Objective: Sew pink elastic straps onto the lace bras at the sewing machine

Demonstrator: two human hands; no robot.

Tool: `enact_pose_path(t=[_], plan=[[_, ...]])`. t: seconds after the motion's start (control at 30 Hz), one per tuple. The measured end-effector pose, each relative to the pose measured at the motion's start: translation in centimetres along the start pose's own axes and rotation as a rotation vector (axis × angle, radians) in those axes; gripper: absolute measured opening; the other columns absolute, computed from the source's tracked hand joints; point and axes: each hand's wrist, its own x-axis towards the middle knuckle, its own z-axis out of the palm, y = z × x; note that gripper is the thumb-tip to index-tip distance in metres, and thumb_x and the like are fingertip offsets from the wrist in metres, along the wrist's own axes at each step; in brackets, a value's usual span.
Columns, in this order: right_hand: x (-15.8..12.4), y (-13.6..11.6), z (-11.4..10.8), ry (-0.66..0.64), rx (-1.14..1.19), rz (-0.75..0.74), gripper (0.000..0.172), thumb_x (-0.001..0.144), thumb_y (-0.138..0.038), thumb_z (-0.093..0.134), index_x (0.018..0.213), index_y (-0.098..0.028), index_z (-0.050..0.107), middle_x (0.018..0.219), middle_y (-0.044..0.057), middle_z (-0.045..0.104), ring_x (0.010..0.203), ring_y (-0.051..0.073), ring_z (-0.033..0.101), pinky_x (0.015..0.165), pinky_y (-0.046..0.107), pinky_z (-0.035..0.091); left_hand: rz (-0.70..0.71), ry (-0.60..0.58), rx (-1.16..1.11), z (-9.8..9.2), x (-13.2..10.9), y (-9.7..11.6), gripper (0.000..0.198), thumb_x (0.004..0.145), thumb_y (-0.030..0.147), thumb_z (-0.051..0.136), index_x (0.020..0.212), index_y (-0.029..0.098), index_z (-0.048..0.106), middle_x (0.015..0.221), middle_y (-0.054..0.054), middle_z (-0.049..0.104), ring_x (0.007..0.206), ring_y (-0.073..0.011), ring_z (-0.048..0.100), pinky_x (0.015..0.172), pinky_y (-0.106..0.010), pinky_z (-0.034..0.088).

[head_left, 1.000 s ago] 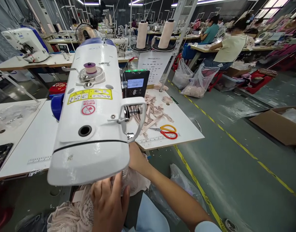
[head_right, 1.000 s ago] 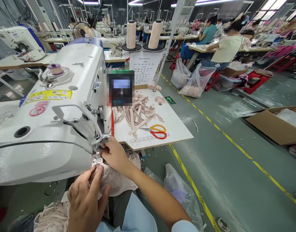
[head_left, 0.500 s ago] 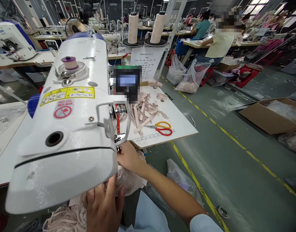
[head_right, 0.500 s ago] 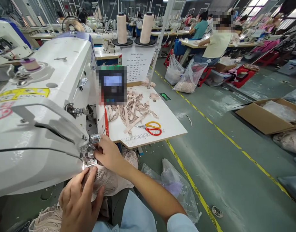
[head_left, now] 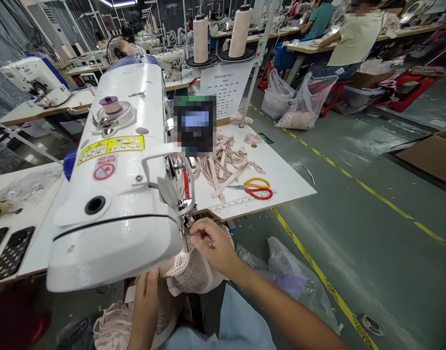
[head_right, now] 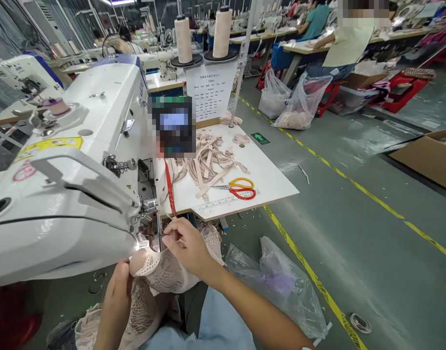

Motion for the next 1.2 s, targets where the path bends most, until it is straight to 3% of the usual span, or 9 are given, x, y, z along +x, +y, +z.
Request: enact_pose_path(t=[0.13,0.23,0.37,0.73,0.87,1.03,1.13,1.2], plan=[[-1.2,-0.2,0.1,-0.058,0.039,-0.025,0.015,0.088,-0.031,0.062,0.099,-0.022,0.061,0.099,0.005,0.059,0.082,0.016,0.056,0.076,0.031,0.048,-0.087,0.000,-0.076,-0.4,0.2,0.4,0.045,0.087,0.060,0.049,0.097,0.019,0.066,0.100,-0.007,0.069,0.097,-0.0245,0.063,0.080,-0.031,0.052],[-1.5,-0.6,0.1,-0.071,0.018,-0.033,0.019,0.088,-0.035,0.063,0.101,-0.022,0.061,0.099,0.004,0.060,0.091,0.018,0.057,0.081,0.033,0.047,-0.067,0.055,-0.106,-0.9,-0.1,0.9,0.041,0.087,0.058,0.052,0.096,0.020,0.067,0.103,-0.006,0.068,0.096,-0.0223,0.062,0.075,-0.027,0.052],[-1.7,-0.7,0.0,-0.091,-0.020,-0.006,0.022,0.087,-0.039,0.064,0.101,-0.023,0.061,0.102,0.005,0.060,0.098,0.020,0.057,0.086,0.035,0.046,-0.058,0.036,-0.048,-1.3,-0.5,1.3,0.037,0.089,0.054,0.053,0.099,0.022,0.067,0.099,-0.005,0.067,0.091,-0.0201,0.063,0.070,-0.024,0.051],[-3.2,1.4,-1.4,-0.161,-0.062,0.025,0.049,0.085,-0.058,0.061,0.119,-0.023,0.058,0.113,0.008,0.060,0.106,0.023,0.056,0.091,0.036,0.046,-0.094,0.026,-0.054,-1.9,-0.6,1.8,0.041,0.085,0.060,0.055,0.102,0.023,0.065,0.096,-0.004,0.067,0.080,-0.0169,0.063,0.065,-0.022,0.052],[-3.4,2.3,-2.0,-0.166,-0.112,-0.021,0.051,0.088,-0.063,0.053,0.115,-0.020,0.061,0.108,0.010,0.064,0.100,0.024,0.059,0.087,0.038,0.047,-0.114,0.006,-0.060,-2.0,-0.5,2.2,0.046,0.082,0.063,0.057,0.103,0.022,0.064,0.097,-0.006,0.068,0.081,-0.0188,0.064,0.065,-0.024,0.053],[-3.4,3.1,-2.6,-0.185,-0.194,-0.067,0.038,0.096,-0.050,0.044,0.098,-0.019,0.065,0.088,0.007,0.066,0.083,0.020,0.058,0.075,0.034,0.046,-0.134,-0.052,-0.082,-2.5,0.3,1.6,0.052,0.079,0.066,0.059,0.104,0.021,0.065,0.101,-0.007,0.070,0.087,-0.0218,0.066,0.070,-0.027,0.054],[-3.9,2.2,-2.7,-0.229,-0.208,-0.059,0.039,0.097,-0.049,0.042,0.087,-0.019,0.065,0.075,0.004,0.063,0.070,0.017,0.057,0.065,0.030,0.045,-0.121,-0.142,-0.132,-2.3,0.5,1.7,0.054,0.079,0.067,0.058,0.099,0.018,0.068,0.094,-0.008,0.072,0.085,-0.0251,0.067,0.069,-0.032,0.055],[-4.3,0.2,-2.9,-0.318,-0.207,-0.063,0.038,0.096,-0.050,0.045,0.083,-0.020,0.065,0.073,0.001,0.062,0.067,0.015,0.058,0.061,0.029,0.046,-0.064,-0.129,-0.148,-1.3,0.6,2.8,0.048,0.085,0.063,0.054,0.098,0.018,0.068,0.088,-0.007,0.071,0.082,-0.0249,0.067,0.067,-0.035,0.056]])
